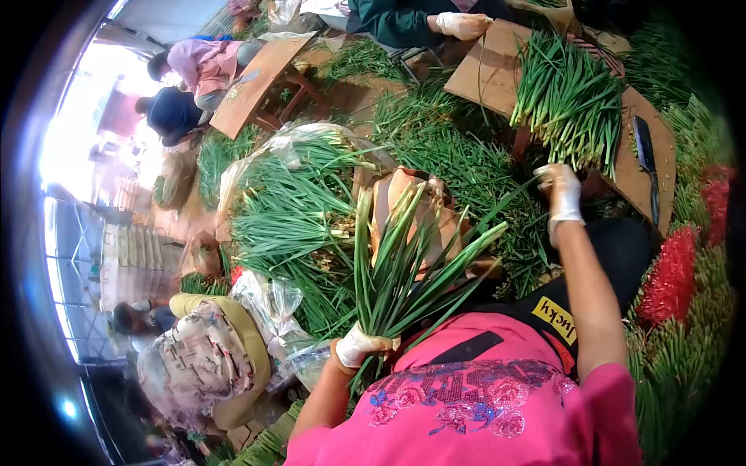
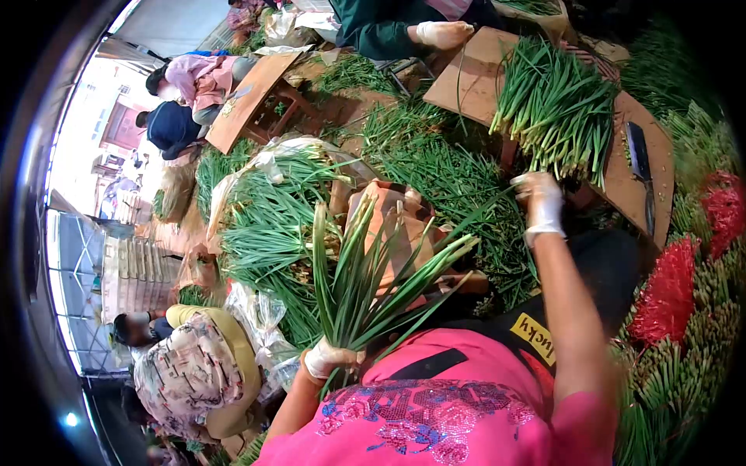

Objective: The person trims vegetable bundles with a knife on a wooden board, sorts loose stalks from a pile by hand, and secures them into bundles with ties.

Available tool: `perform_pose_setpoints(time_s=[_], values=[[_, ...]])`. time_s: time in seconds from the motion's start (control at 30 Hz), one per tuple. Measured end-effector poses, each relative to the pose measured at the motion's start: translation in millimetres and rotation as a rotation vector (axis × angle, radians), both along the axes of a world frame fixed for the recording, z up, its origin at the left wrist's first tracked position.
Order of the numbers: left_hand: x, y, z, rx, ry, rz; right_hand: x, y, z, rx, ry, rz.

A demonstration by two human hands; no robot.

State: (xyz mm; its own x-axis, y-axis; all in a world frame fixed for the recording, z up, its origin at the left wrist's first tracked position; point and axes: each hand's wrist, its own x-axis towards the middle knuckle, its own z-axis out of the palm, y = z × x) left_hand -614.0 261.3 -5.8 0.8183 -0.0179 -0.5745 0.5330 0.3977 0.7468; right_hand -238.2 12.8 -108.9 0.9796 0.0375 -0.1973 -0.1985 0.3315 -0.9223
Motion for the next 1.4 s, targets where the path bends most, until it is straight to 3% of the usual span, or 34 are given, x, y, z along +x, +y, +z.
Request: perform_pose_setpoints(time_s=[0.03, 0.07, 0.13, 0.2, 0.27, 0.4, 0.5, 0.6, 0.67, 0.87, 0.93, 0.97, 1.0, 1.07, 1.13, 1.2, 1.23, 1.33, 1.37, 1.4], values=[[-5.6, 3.4, 1.7, -0.018, 0.016, -0.006, 32.7, -31.2, -18.6, -0.077, -0.124, 0.014], [-8.5, 4.8, -3.1, 0.014, 0.006, 0.019, 35.0, -40.2, -12.1, -0.642, -0.516, -0.033], [-10.3, 4.4, -6.6, 0.077, -0.008, 0.070, 24.4, -41.3, 18.9, -0.896, -0.460, 0.125], [-6.8, 4.9, -5.1, 0.054, 0.035, 0.074, -9.4, -15.5, 76.8, -0.785, -0.612, 0.251], [-0.1, -0.5, -2.5, 0.071, 0.057, 0.089, -29.7, 9.6, 116.6, -0.774, -0.943, 0.345], [10.2, -4.8, 0.9, 0.172, 0.074, 0.028, -62.7, 59.8, 182.4, -0.656, -1.225, 0.514], [15.8, -3.8, 11.8, 0.180, 0.094, -0.039, -76.4, 76.6, 193.6, -0.421, -0.953, 0.952], [16.5, -3.0, 16.6, 0.197, 0.109, -0.047, -81.4, 80.0, 200.2, -0.582, -0.872, 1.168], [16.2, -4.6, 17.9, 0.208, 0.113, -0.033, -85.2, 82.0, 192.7, -0.350, -0.460, 1.153], [33.9, -21.3, 25.9, 0.133, 0.170, 0.003, -86.7, 104.7, 159.2, -0.234, -0.406, 0.963], [35.9, -25.2, 18.7, 0.143, 0.123, -0.020, -96.1, 118.9, 148.2, -0.101, -0.509, 0.709], [41.9, -30.3, 25.7, 0.147, -0.029, 0.001, -94.0, 117.4, 161.6, -0.317, -0.836, 0.664], [38.4, -30.6, 7.7, 0.150, -0.139, -0.012, -93.1, 119.7, 169.6, -0.376, -1.047, 0.600], [35.5, -31.9, -17.3, 0.050, -0.285, 0.011, -87.1, 124.2, 171.0, -0.478, -1.254, 0.551], [21.2, -23.5, -58.1, 0.037, -0.194, -0.091, -86.8, 127.1, 166.5, -0.537, -1.234, 0.538], [21.7, -20.5, -59.0, -0.044, -0.091, -0.103, -81.6, 129.5, 157.6, -0.586, -1.248, 0.541], [23.0, -18.9, -57.8, -0.081, -0.059, -0.111, -81.1, 130.2, 153.0, -0.574, -1.127, 0.576], [25.0, -16.7, -46.6, -0.090, -0.024, -0.090, -79.8, 131.6, 156.7, -0.748, -1.383, 0.426], [27.2, -17.1, -34.2, -0.057, -0.013, -0.097, -75.3, 132.5, 162.6, -0.909, -1.496, 0.549], [28.4, -16.5, -26.4, -0.036, -0.019, -0.098, -76.7, 135.0, 152.5, -0.951, -1.718, 0.381]])
